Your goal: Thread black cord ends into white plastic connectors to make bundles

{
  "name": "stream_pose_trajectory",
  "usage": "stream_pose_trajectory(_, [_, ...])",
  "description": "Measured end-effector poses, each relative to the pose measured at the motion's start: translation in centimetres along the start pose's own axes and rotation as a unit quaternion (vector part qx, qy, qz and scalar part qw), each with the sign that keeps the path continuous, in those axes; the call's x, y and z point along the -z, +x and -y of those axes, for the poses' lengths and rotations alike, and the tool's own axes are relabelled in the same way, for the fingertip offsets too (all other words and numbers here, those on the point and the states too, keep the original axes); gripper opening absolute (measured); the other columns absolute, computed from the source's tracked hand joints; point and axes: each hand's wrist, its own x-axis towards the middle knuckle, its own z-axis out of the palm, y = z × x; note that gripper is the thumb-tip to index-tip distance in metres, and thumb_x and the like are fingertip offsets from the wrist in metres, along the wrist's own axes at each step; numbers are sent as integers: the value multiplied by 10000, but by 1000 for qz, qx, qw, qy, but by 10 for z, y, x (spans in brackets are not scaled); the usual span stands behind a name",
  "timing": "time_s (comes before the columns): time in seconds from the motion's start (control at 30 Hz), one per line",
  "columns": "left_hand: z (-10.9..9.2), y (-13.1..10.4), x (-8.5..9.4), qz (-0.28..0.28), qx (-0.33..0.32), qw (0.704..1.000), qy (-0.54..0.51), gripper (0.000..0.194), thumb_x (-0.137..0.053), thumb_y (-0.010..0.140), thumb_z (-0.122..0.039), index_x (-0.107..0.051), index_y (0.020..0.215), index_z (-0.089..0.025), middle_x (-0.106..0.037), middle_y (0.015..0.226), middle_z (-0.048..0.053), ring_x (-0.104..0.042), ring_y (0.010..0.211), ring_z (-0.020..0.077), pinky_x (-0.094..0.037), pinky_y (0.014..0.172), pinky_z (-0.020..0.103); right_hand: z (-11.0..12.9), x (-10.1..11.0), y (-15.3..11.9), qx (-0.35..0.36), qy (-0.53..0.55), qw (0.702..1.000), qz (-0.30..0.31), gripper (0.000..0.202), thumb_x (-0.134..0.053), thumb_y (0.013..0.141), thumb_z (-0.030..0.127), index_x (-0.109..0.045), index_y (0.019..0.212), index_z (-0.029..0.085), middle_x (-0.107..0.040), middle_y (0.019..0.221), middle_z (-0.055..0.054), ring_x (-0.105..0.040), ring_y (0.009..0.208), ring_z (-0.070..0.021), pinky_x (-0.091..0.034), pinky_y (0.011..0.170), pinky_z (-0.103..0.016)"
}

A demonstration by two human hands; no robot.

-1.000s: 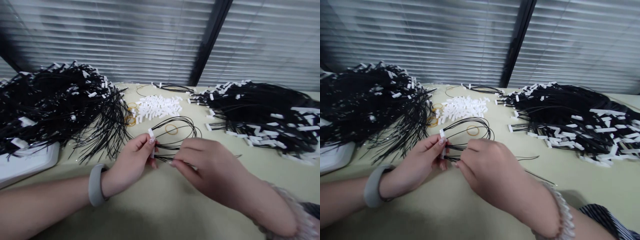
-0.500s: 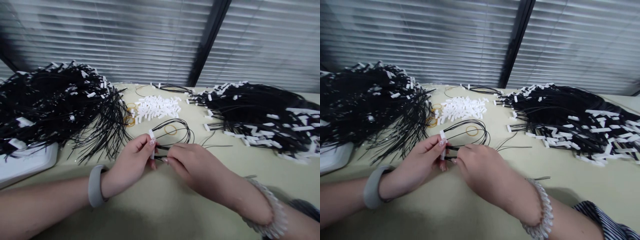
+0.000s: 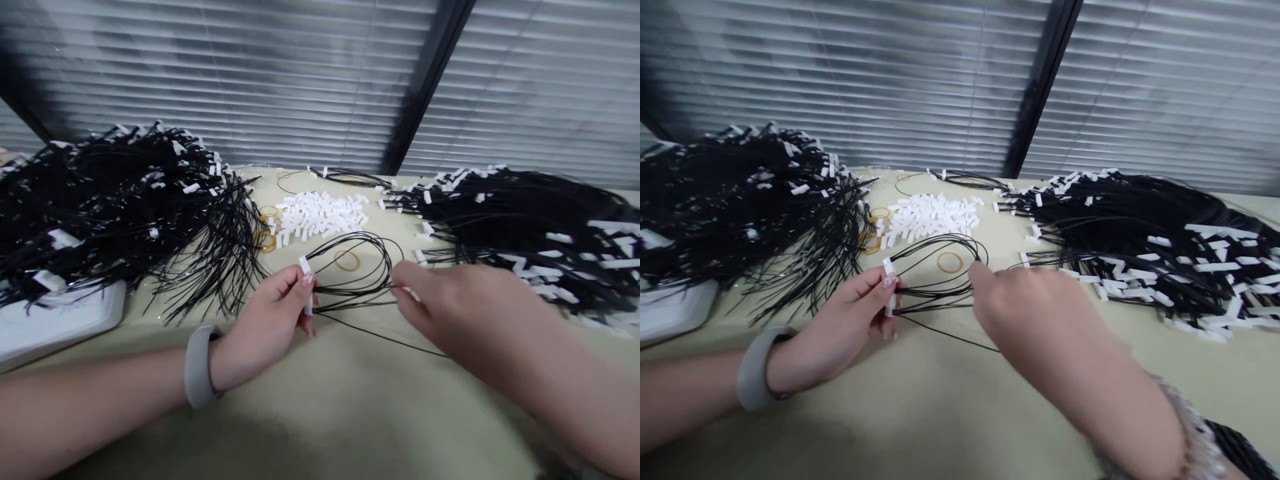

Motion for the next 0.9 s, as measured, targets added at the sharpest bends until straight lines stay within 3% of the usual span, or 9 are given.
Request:
stream_pose_trajectory(0.17, [-2, 0, -1, 0, 19, 1000, -23, 217, -444, 867, -336, -479, 743, -161, -465, 613, -50, -470, 453, 48, -412, 474, 200, -24, 18, 1, -180, 161, 967, -79, 155, -538, 767, 267, -641, 855, 191, -588, 559, -35, -493, 461, -136, -322, 474, -289])
stream_pose_trajectory(0.23, [-3, 0, -1, 3, 25, 999, -23, 204, -446, 867, -328, -483, 759, -159, -472, 625, -50, -471, 452, 44, -407, 471, 196, -28, 25, 3, -279, 333, 883, -180, 204, -565, 763, 240, -660, 939, 200, -660, 791, -63, -593, 677, -177, -394, 584, -323])
stream_pose_trajectory(0.33, [-3, 0, -2, 5, 30, 999, -17, 201, -447, 863, -334, -489, 773, -160, -484, 639, -46, -469, 444, 48, -410, 467, 207, -31, 27, 6, -326, 551, 696, -324, 236, -500, 807, 221, -662, 973, 268, -609, 1075, -26, -565, 959, -201, -385, 636, -335])
stream_pose_trajectory(0.43, [-1, -1, -2, 14, 24, 1000, -4, 227, -447, 858, -364, -500, 768, -162, -475, 620, -48, -468, 433, 56, -414, 463, 216, -27, 24, 8, -315, 624, 615, -364, 254, -471, 820, 197, -651, 955, 315, -615, 1018, 13, -573, 865, -146, -364, 583, -328])
stream_pose_trajectory(0.53, [0, -2, -2, 29, 16, 999, 0, 238, -455, 852, -382, -514, 773, -165, -474, 616, -47, -479, 439, 63, -412, 456, 211, -12, 18, 9, -284, 650, 655, -261, 366, -528, 801, 180, -517, 1135, 329, -622, 779, 6, -560, 637, -106, -378, 494, -259])
stream_pose_trajectory(0.63, [-1, -3, -3, 33, 8, 999, 11, 235, -454, 852, -380, -508, 769, -167, -475, 623, -45, -480, 445, 65, -407, 444, 203, 9, 10, 11, -186, 611, 762, -105, 121, -542, 801, 202, -573, 913, 236, -607, 662, 14, -542, 580, -100, -398, 473, -221])
stream_pose_trajectory(0.7, [-2, -4, -4, 33, -1, 999, 39, 234, -438, 859, -375, -495, 761, -170, -464, 620, -45, -476, 448, 68, -405, 442, 202, 19, 4, 13, -133, 560, 816, -56, 85, -532, 804, 175, -588, 744, 198, -606, 682, 12, -547, 631, -96, -427, 543, -220])
stream_pose_trajectory(0.8, [-5, -8, -4, 33, -31, 992, 114, 233, -387, 879, -351, -485, 758, -178, -456, 626, -37, -477, 480, 84, -411, 460, 213, 24, -1, 15, -101, 532, 838, -61, 138, -516, 807, 124, -631, 810, 200, -605, 790, 2, -554, 744, -95, -443, 664, -222])
stream_pose_trajectory(0.9, [-8, -14, -2, 24, -133, 957, 256, 228, -353, 892, -283, -482, 736, -179, -484, 647, -13, -476, 547, 109, -396, 516, 234, 23, 1, 14, -109, 545, 829, -64, 133, -530, 811, 150, -636, 863, 209, -611, 804, 5, -554, 740, -86, -438, 646, -206])
